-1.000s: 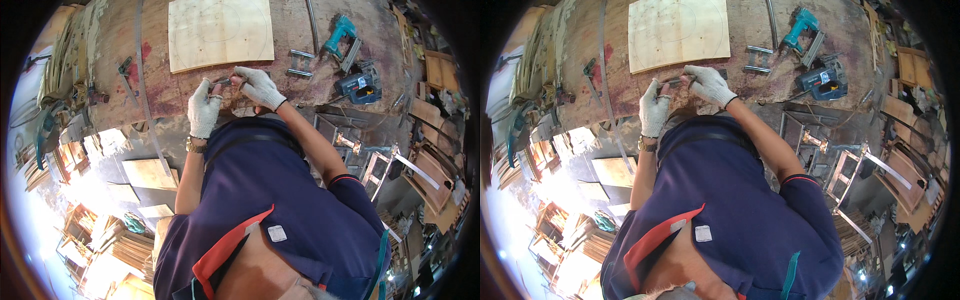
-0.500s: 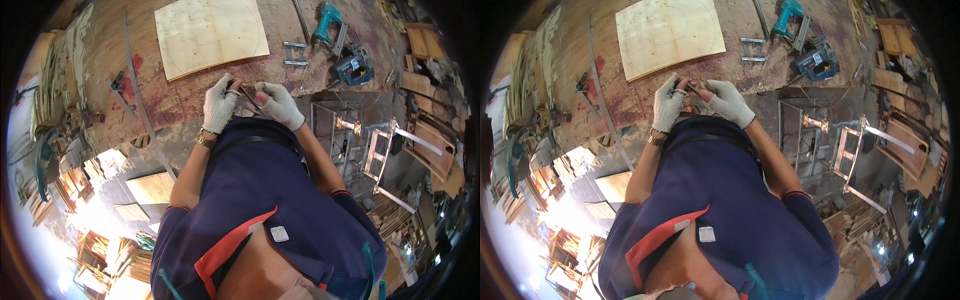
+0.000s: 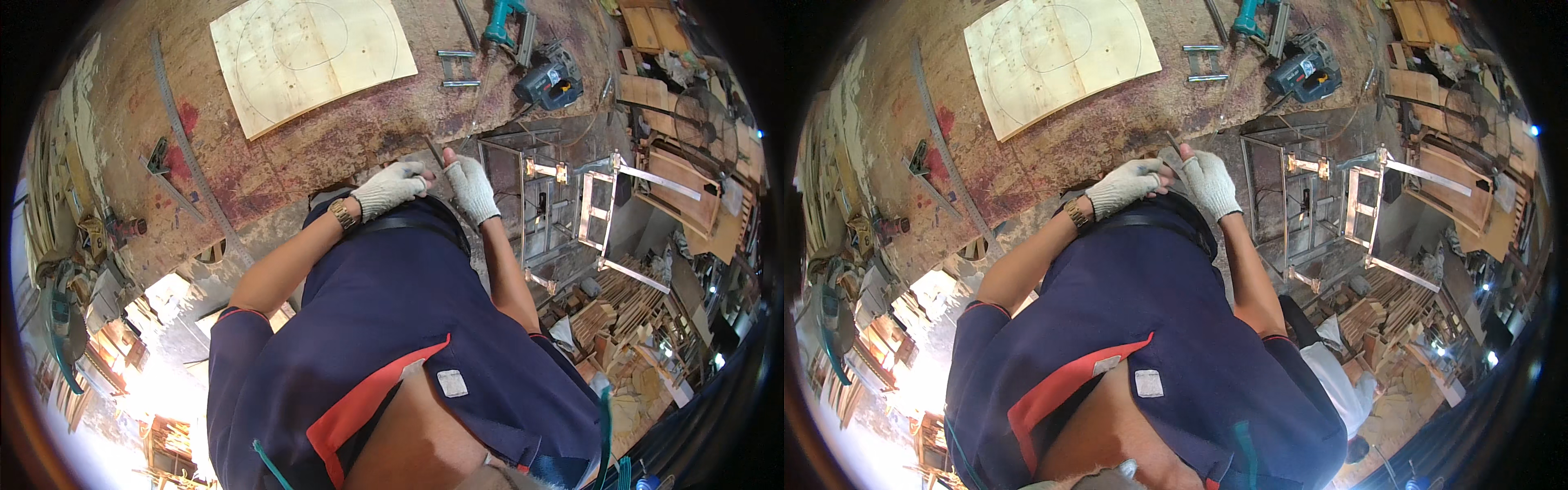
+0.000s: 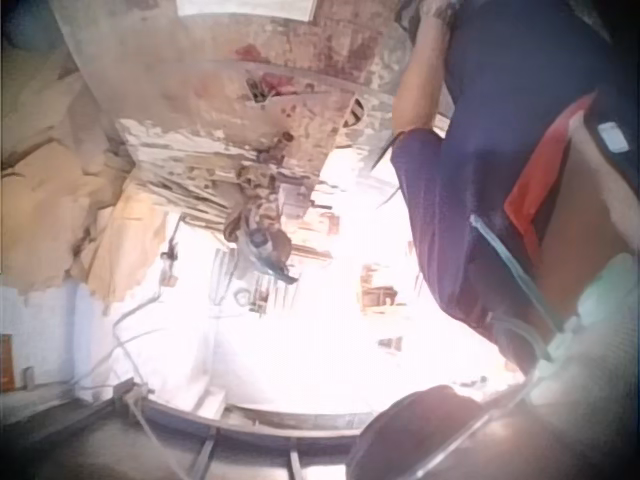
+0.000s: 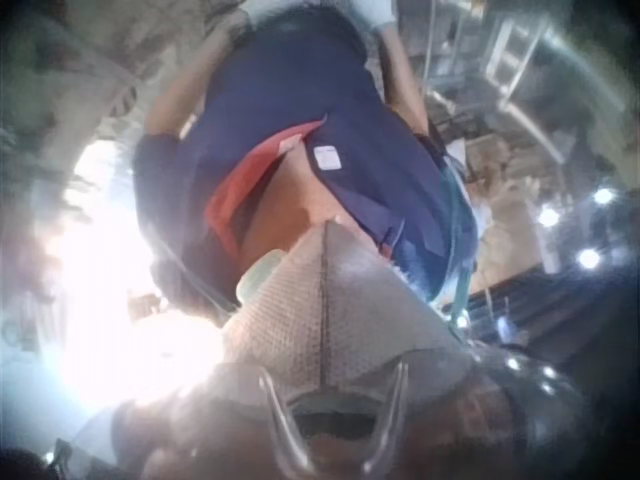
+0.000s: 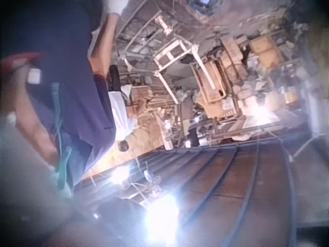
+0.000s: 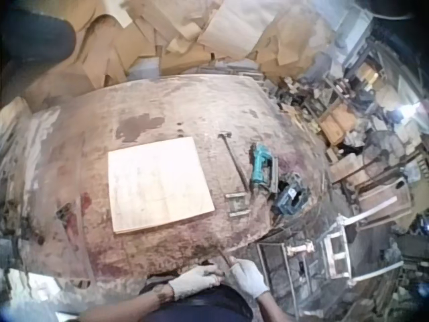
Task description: The person assembles a metal frame by aligning and joining metal tubes with a metal bracket. They then use an angle grinder to smooth the edges of the assembled frame. The work is performed on a cluttered workshop table with various tools visible.
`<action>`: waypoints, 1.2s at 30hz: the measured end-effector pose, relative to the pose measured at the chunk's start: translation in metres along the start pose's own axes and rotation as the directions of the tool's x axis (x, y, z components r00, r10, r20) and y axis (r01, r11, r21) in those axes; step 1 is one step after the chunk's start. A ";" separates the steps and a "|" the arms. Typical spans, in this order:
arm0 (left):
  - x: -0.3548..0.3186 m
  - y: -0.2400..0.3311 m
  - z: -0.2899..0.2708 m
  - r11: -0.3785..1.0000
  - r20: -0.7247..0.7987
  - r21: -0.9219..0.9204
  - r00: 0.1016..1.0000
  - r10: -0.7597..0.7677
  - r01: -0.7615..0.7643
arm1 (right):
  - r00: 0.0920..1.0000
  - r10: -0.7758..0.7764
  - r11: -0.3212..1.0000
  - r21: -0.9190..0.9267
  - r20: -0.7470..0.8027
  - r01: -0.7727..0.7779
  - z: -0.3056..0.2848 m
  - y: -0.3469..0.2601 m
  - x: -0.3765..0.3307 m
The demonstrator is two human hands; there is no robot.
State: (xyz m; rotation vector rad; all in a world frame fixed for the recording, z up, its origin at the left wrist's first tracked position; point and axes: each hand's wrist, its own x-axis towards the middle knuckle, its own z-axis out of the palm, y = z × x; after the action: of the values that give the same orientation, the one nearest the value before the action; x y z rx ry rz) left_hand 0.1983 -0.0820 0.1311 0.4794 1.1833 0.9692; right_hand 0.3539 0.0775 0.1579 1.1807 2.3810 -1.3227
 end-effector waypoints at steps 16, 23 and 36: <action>-0.029 -0.009 -0.052 0.981 -0.086 0.189 0.996 -0.018 0.034 | 0.973 0.231 0.963 -0.140 -0.019 -0.231 0.079 0.065 0.043; 0.013 -0.018 -0.055 0.989 -0.050 -0.127 0.995 -0.084 0.077 | 0.981 0.099 0.994 0.065 -0.169 -0.089 0.082 0.059 0.058; 0.135 -0.050 -0.038 0.985 -0.263 -0.148 0.956 -0.128 0.092 | 0.976 0.188 0.978 0.075 0.109 -0.197 0.072 0.048 0.087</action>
State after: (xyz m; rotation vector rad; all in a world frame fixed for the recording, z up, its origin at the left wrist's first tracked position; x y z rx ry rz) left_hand 0.1906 -0.0024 0.0054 0.1730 1.3645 1.0324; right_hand 0.3137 0.0840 0.0420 1.2972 2.1000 -1.3968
